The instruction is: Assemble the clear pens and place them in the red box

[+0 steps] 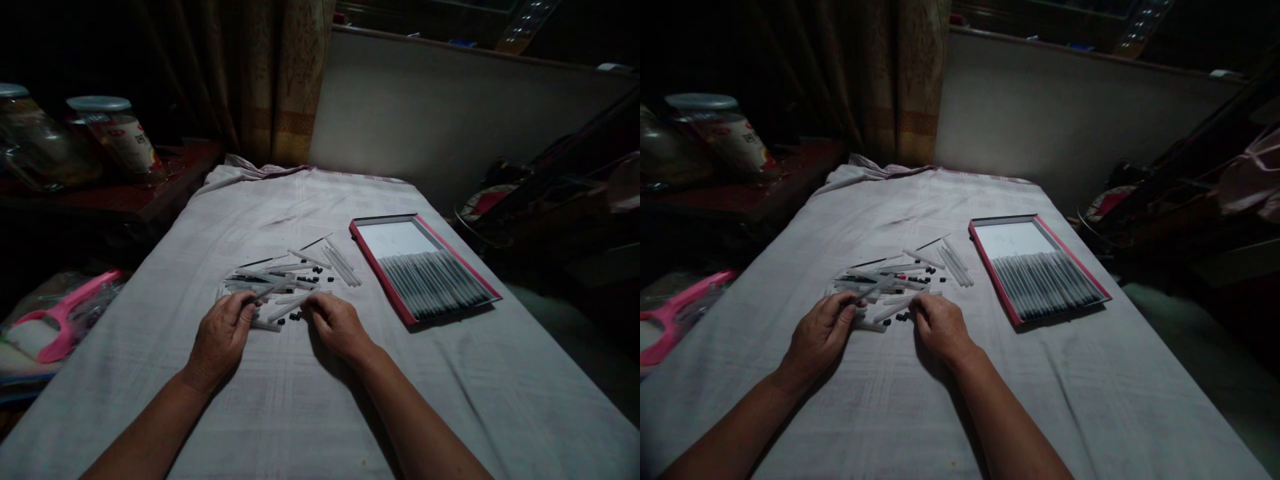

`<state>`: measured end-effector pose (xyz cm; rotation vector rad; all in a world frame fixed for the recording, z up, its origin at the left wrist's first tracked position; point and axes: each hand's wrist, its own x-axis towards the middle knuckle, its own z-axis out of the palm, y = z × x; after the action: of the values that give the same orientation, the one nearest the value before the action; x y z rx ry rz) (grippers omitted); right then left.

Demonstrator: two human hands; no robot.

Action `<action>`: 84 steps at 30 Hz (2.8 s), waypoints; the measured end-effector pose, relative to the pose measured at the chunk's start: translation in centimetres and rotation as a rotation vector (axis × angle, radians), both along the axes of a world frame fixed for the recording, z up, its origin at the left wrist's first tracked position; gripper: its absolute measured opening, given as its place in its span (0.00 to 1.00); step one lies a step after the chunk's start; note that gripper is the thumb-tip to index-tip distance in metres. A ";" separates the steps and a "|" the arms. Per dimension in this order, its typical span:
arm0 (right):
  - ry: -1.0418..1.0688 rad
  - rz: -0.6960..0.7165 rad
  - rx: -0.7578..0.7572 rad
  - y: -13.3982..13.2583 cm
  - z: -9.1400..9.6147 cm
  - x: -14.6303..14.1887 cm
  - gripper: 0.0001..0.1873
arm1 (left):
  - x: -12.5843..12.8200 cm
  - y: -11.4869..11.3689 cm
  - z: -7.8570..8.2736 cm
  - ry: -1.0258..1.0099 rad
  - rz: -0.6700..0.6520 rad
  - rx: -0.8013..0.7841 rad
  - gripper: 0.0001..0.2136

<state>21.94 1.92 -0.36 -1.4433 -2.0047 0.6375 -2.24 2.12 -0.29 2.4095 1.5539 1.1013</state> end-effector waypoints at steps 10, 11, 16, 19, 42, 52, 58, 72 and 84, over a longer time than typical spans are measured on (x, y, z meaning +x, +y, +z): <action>-0.261 0.102 0.052 -0.6 0.9 -0.7 0.10 | -0.2 0.2 -0.3 0.036 -0.052 0.084 0.09; -0.289 0.094 0.053 -0.6 1.0 -0.8 0.09 | -0.2 0.2 -0.2 0.037 -0.064 0.086 0.09; -0.213 0.056 0.033 -0.4 0.5 -0.8 0.05 | 0.0 0.0 -0.1 0.046 -0.074 0.101 0.08; 0.108 -0.043 -0.055 -0.4 0.2 -0.4 0.07 | 0.0 -0.1 -0.1 0.064 -0.090 0.116 0.08; 1.185 -0.137 -0.625 -0.6 1.5 0.5 0.19 | 0.1 -0.3 0.0 0.083 -0.115 0.120 0.08; 1.113 -0.204 -0.530 -0.5 1.6 0.0 0.20 | 0.2 -0.5 0.2 0.081 -0.139 0.118 0.08; 1.103 -0.188 -0.579 -0.7 1.6 -0.3 0.19 | 0.3 -0.5 0.1 0.085 -0.141 0.097 0.08; 1.041 -0.145 -0.444 -0.9 1.6 -0.4 0.16 | 0.3 -0.6 0.0 0.097 -0.127 0.090 0.08; 1.020 -0.304 -0.432 -0.7 1.6 -0.1 0.12 | 0.2 -0.5 -0.2 0.082 -0.110 0.083 0.08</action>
<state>21.79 1.24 1.20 -1.2094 -0.8689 1.3690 -2.08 1.64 -0.48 2.5908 1.4048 1.0802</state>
